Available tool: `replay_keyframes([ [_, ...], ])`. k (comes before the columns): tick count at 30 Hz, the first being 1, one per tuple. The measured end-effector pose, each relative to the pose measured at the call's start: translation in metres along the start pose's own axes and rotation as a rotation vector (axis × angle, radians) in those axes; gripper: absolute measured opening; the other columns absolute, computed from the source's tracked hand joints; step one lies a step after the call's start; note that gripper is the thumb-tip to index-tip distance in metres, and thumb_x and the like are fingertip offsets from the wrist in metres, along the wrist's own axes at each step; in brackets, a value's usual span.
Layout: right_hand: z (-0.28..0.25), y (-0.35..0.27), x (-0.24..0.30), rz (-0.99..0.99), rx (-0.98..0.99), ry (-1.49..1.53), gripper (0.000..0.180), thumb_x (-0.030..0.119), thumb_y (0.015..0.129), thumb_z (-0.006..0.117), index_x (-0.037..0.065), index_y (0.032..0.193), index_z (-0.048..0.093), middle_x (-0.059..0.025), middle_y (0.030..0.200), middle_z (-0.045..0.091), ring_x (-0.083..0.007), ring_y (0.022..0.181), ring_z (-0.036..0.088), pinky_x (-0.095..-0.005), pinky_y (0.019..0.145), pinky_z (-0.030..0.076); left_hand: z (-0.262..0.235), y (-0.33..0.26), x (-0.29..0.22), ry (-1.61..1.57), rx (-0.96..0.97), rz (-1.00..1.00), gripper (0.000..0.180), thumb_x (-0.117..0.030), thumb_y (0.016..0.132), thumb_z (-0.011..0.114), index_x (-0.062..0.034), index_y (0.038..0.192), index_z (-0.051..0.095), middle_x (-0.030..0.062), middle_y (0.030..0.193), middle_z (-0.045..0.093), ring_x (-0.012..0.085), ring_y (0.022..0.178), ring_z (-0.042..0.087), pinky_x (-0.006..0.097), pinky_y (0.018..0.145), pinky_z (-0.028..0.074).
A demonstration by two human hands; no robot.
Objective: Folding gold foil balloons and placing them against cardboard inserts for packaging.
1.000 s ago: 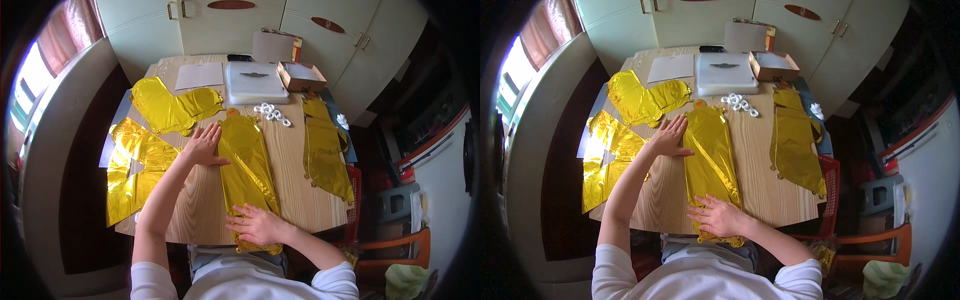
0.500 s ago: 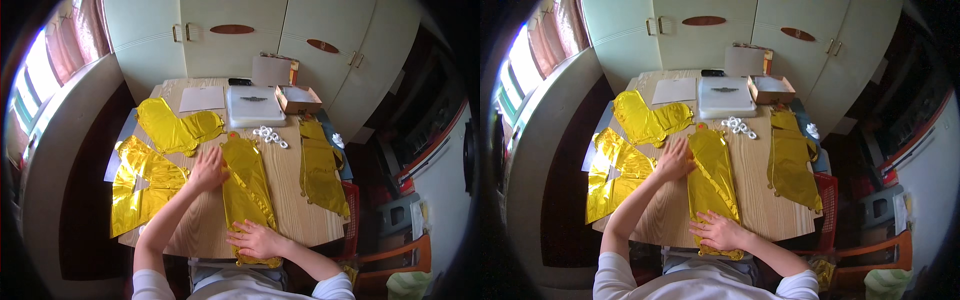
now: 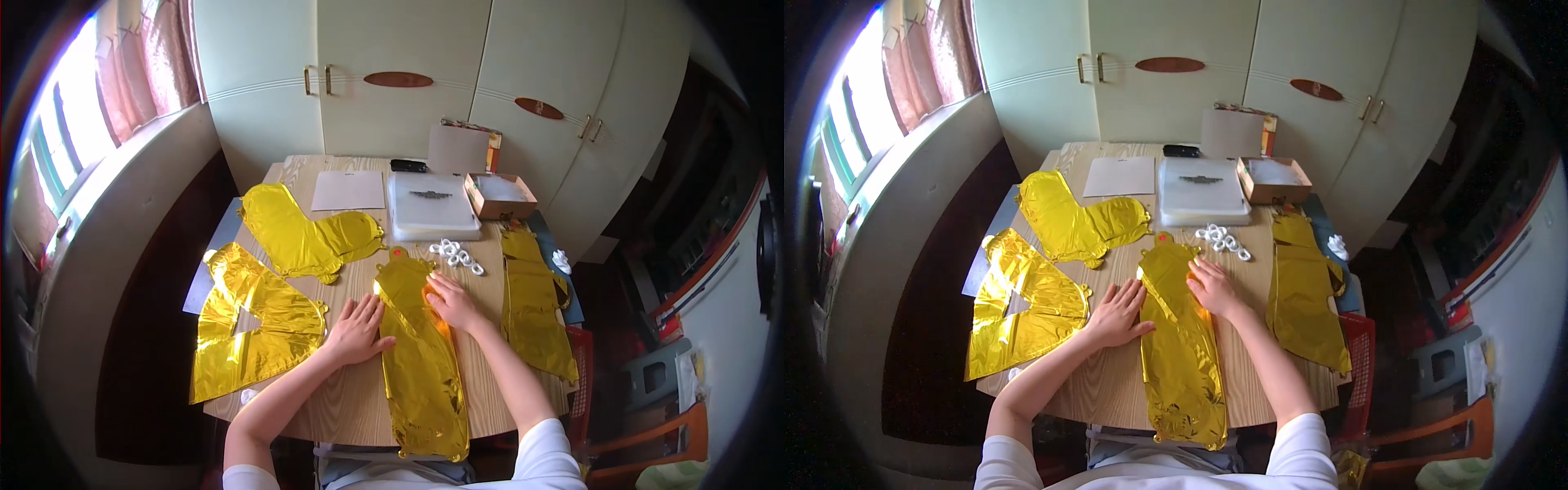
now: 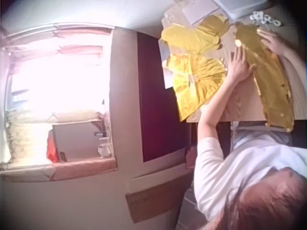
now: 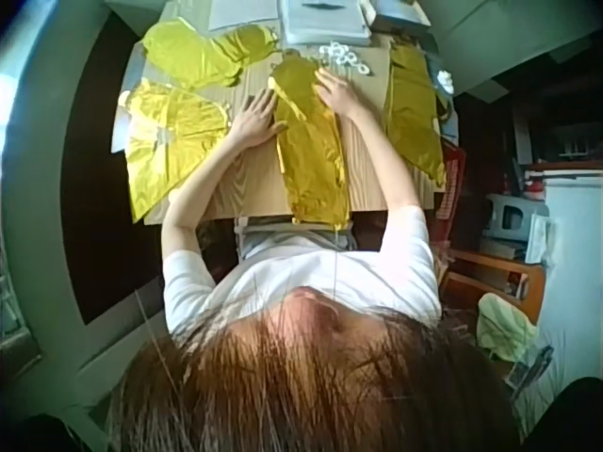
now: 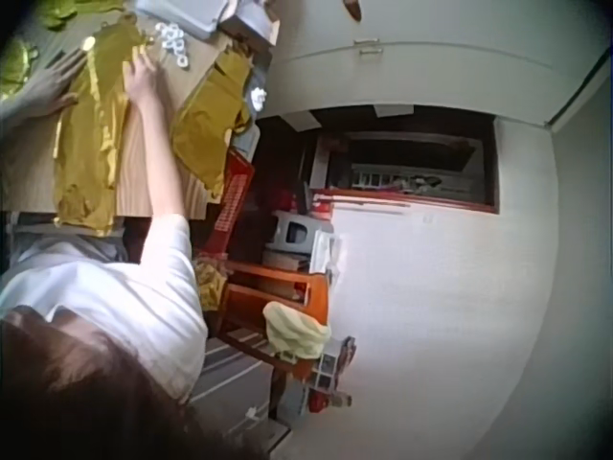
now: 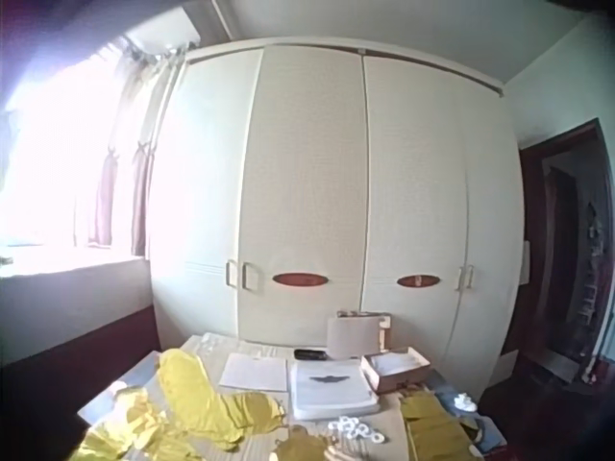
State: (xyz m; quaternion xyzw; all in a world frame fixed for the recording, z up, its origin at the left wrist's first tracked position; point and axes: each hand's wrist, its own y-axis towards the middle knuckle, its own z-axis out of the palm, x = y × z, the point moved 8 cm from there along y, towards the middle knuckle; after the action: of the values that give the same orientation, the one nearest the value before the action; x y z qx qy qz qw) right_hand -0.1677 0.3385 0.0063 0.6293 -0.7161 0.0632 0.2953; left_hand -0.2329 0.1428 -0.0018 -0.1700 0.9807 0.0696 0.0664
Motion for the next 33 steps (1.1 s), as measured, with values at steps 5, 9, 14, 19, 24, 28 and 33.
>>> replay_keyframes([
  [5, 0.02, 0.013, -0.016, -0.003, -0.034, -0.041, 0.048, 0.034, 0.097, 0.05, 0.001, 0.132, 0.055, -0.0181, 0.142, 0.048, -0.0318, 0.137, 0.039, -0.0437, 0.116, 0.025, -0.001, -0.006, 0.007, -0.015, 0.086, -0.026, 0.09, -0.067, 0.093, 0.035, 0.003, 0.148, 0.025, 0.0221, 0.155, 0.023, 0.0336, 0.147, 0.016, 0.05, 0.118, 0.012],
  [9, 0.014, 0.01, -0.016, -0.028, -0.074, -0.032, 0.046, 0.033, 0.098, 0.049, 0.001, 0.131, 0.055, -0.0181, 0.14, 0.051, -0.0313, 0.135, 0.042, -0.0442, 0.115, 0.026, -0.023, 0.029, 0.031, -0.099, 0.056, -0.055, 0.076, -0.058, 0.093, 0.047, -0.0013, 0.143, 0.037, 0.0195, 0.148, 0.037, 0.0368, 0.136, 0.037, 0.047, 0.111, 0.032],
  [14, 0.003, 0.007, -0.012, 0.004, -0.147, 0.079, 0.045, 0.032, 0.099, 0.048, 0.001, 0.131, 0.055, -0.0183, 0.138, 0.052, -0.0312, 0.132, 0.046, -0.0443, 0.115, 0.028, -0.068, 0.137, 0.132, -0.053, -0.157, -0.157, 0.039, -0.032, 0.09, 0.057, -0.0035, 0.117, 0.06, 0.0152, 0.122, 0.061, 0.0316, 0.113, 0.059, 0.043, 0.095, 0.049],
  [19, 0.002, 0.009, -0.005, -0.008, -0.17, 0.067, 0.044, 0.032, 0.099, 0.049, -0.001, 0.128, 0.057, -0.0177, 0.133, 0.057, -0.031, 0.128, 0.05, -0.0439, 0.114, 0.031, -0.054, 0.219, 0.197, 0.002, -0.171, -0.175, 0.036, -0.032, 0.085, 0.064, -0.0056, 0.109, 0.063, 0.0133, 0.116, 0.063, 0.0312, 0.108, 0.061, 0.042, 0.091, 0.05],
  [24, -0.004, 0.007, -0.01, 0.0, -0.186, 0.087, 0.046, 0.034, 0.098, 0.05, -0.001, 0.128, 0.057, -0.0182, 0.132, 0.057, -0.0319, 0.128, 0.051, -0.043, 0.114, 0.032, -0.026, 0.266, 0.216, -0.051, -0.001, -0.253, 0.039, -0.038, 0.084, 0.065, -0.0065, 0.107, 0.065, 0.0143, 0.114, 0.065, 0.0324, 0.107, 0.061, 0.041, 0.091, 0.05],
  [28, -0.004, 0.008, -0.007, 0.026, -0.165, 0.096, 0.046, 0.033, 0.098, 0.05, -0.001, 0.128, 0.057, -0.0182, 0.132, 0.057, -0.0321, 0.128, 0.051, -0.043, 0.113, 0.033, -0.027, 0.27, 0.236, -0.055, 0.022, -0.136, 0.043, -0.042, 0.085, 0.064, -0.0103, 0.115, 0.066, 0.0132, 0.106, 0.069, 0.0329, 0.101, 0.064, 0.041, 0.089, 0.051],
  [33, -0.007, 0.009, -0.008, 0.038, -0.174, 0.119, 0.044, 0.032, 0.098, 0.051, 0.0, 0.126, 0.058, -0.0177, 0.131, 0.058, -0.0319, 0.127, 0.051, -0.0428, 0.111, 0.036, -0.029, 0.276, 0.223, 0.075, 0.048, -0.039, 0.032, -0.036, 0.09, 0.059, -0.0089, 0.105, 0.067, 0.0128, 0.099, 0.07, 0.0327, 0.095, 0.066, 0.042, 0.083, 0.052],
])
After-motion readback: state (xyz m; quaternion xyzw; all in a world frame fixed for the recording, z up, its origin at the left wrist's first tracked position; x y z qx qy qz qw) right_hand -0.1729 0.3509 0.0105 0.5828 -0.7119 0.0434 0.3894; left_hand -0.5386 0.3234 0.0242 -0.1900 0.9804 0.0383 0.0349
